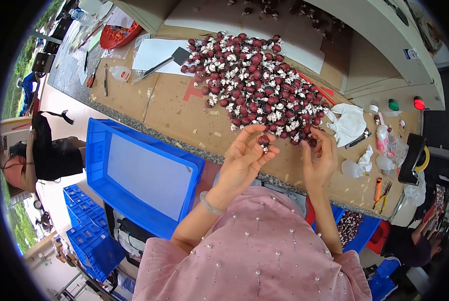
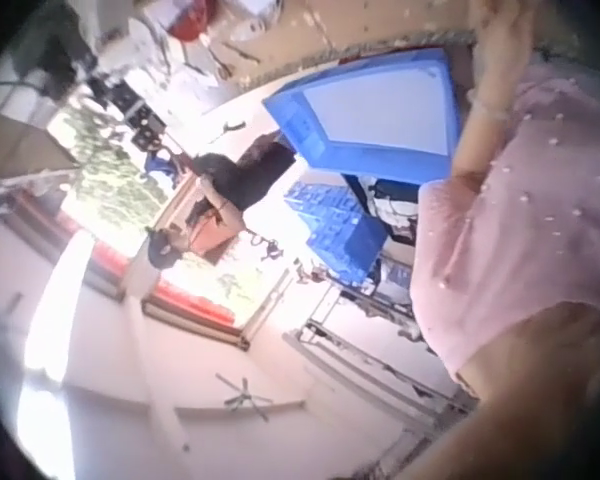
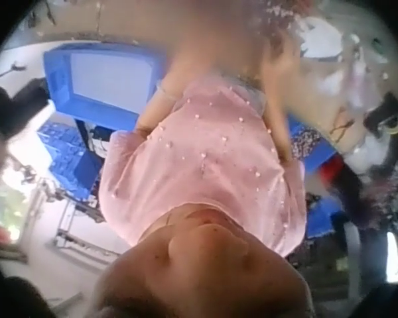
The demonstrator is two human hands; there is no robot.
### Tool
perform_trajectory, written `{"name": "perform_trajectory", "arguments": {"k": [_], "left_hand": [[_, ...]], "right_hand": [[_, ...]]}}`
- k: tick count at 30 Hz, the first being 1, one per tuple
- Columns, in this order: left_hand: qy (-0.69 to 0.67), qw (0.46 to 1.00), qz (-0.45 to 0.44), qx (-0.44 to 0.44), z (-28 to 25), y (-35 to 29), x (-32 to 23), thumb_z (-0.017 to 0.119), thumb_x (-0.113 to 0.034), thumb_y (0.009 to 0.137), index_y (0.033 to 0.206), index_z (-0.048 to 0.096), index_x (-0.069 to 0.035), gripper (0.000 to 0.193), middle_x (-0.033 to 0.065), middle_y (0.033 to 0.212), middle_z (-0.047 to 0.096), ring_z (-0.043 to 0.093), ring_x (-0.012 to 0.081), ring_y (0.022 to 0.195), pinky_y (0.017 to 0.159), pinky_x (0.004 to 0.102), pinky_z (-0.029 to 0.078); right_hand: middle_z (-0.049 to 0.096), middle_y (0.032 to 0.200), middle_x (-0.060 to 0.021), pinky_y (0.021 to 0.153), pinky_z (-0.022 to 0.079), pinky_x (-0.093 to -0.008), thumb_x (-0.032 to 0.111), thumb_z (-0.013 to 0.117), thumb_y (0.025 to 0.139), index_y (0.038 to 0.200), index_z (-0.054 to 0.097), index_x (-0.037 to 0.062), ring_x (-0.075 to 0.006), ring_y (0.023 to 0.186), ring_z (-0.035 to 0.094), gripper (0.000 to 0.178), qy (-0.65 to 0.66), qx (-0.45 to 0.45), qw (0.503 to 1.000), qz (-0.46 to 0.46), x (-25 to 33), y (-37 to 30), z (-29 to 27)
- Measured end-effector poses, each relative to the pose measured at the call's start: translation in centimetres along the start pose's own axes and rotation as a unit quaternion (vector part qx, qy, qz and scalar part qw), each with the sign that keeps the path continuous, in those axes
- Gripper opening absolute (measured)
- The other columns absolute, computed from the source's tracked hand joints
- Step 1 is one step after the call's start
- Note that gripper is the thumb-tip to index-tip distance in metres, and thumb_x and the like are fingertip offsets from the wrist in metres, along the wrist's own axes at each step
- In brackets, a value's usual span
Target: The person picks up figurine pieces from a pile on the table, attaches the parts together by hand, and gathers the figurines in their hand.
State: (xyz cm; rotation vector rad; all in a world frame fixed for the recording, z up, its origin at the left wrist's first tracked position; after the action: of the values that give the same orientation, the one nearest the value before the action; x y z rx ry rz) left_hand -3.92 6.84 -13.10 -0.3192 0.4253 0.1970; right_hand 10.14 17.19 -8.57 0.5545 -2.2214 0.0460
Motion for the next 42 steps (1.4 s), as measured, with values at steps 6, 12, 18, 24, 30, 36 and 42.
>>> {"name": "perform_trajectory", "arguments": {"k": [6, 12, 18, 24, 30, 36, 42], "left_hand": [[0.008, 0.999, 0.007, -0.038, -0.6, 0.3, -0.6, 0.048, 0.003, 0.089, 0.123, 0.044, -0.005, 0.035, 0.0107, 0.115, 0.054, 0.057, 0.0224, 0.104, 0.092, 0.0328, 0.048], [-0.06, 0.996, 0.025, -0.057, -1.9, 0.3, -1.0, 0.051, -0.017, 0.086, 0.095, 0.048, -0.005, 0.016, 0.0033, 0.078, 0.041, 0.04, 0.0135, 0.067, 0.064, 0.0251, 0.038], [0.19, 0.977, -0.056, -0.077, -1.2, 0.4, 0.8, 0.053, -0.014, 0.091, 0.097, 0.053, -0.003, 0.013, -0.0059, 0.058, 0.037, 0.035, 0.0041, 0.055, 0.054, 0.0205, 0.028], [0.385, 0.922, -0.027, -0.041, 0.5, 1.6, 2.5, 0.057, -0.012, 0.091, 0.11, 0.054, -0.004, 0.021, -0.0055, 0.064, 0.051, 0.044, 0.0008, 0.061, 0.056, 0.0178, 0.03], [0.409, 0.911, -0.028, 0.039, 2.0, 1.2, 4.0, 0.058, -0.008, 0.091, 0.112, 0.052, -0.001, 0.023, -0.0011, 0.078, 0.06, 0.05, 0.0018, 0.07, 0.062, 0.0187, 0.038], [0.309, 0.945, -0.076, 0.078, 2.8, 0.4, 4.8, 0.056, -0.012, 0.094, 0.114, 0.049, -0.001, 0.024, 0.001, 0.09, 0.06, 0.05, 0.0024, 0.076, 0.061, 0.0179, 0.039], [0.246, 0.961, -0.111, 0.057, 2.0, -0.4, 4.8, 0.051, -0.018, 0.097, 0.118, 0.042, -0.002, 0.028, -0.0023, 0.078, 0.052, 0.038, 0.0014, 0.063, 0.054, 0.0171, 0.03]], "right_hand": [[0.052, 0.101, -0.0147, 0.075, 0.044, -0.0367, 0.004, 0.075, 0.071, 0.101, 0.057, 0.0017, -0.0292, 0.09, 0.052, 0.035, -0.046, -0.029, 0.998, -0.042, -1.3, -1.1, 0.6], [0.05, 0.101, -0.016, 0.078, 0.043, -0.0397, 0.009, 0.08, 0.066, 0.098, 0.056, 0.0021, -0.0312, 0.094, 0.051, 0.041, -0.044, -0.079, 0.993, -0.072, -1.8, -1.4, 1.0], [0.059, 0.091, -0.0092, 0.077, 0.043, -0.0386, 0.009, 0.081, 0.065, 0.092, 0.059, 0.0031, -0.0283, 0.086, 0.054, 0.035, -0.085, -0.086, 0.988, -0.099, -2.1, -1.0, 1.3], [0.063, 0.094, -0.0108, 0.072, 0.048, -0.0315, -0.001, 0.075, 0.069, 0.093, 0.063, 0.0013, -0.0221, 0.083, 0.059, 0.027, 0.025, -0.072, 0.997, -0.03, -3.6, -1.7, 0.6], [0.065, 0.095, -0.0123, 0.071, 0.05, -0.0267, -0.011, 0.071, 0.068, 0.094, 0.064, -0.0023, -0.0157, 0.08, 0.061, 0.028, 0.4, -0.049, 0.903, 0.147, -4.2, -3.6, -0.5], [0.066, 0.094, -0.0125, 0.071, 0.05, -0.0268, -0.011, 0.069, 0.068, 0.093, 0.065, -0.0029, -0.0174, 0.082, 0.063, 0.026, 0.326, 0.025, 0.945, -0.017, -1.8, -3.3, -0.7], [0.064, 0.097, -0.0124, 0.067, 0.05, -0.0242, -0.009, 0.065, 0.075, 0.099, 0.068, -0.0037, -0.0155, 0.079, 0.061, 0.025, 0.304, 0.094, 0.948, -0.033, -1.1, -2.8, 0.0]]}}
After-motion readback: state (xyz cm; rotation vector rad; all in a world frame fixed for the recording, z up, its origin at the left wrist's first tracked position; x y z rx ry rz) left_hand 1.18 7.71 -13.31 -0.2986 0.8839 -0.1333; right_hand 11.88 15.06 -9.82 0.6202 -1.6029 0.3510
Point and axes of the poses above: each hand's wrist, its own y-axis towards the middle knuckle, its own z-axis out of the palm, x = y × z, the point moved 7 cm from there along y, towards the middle knuckle
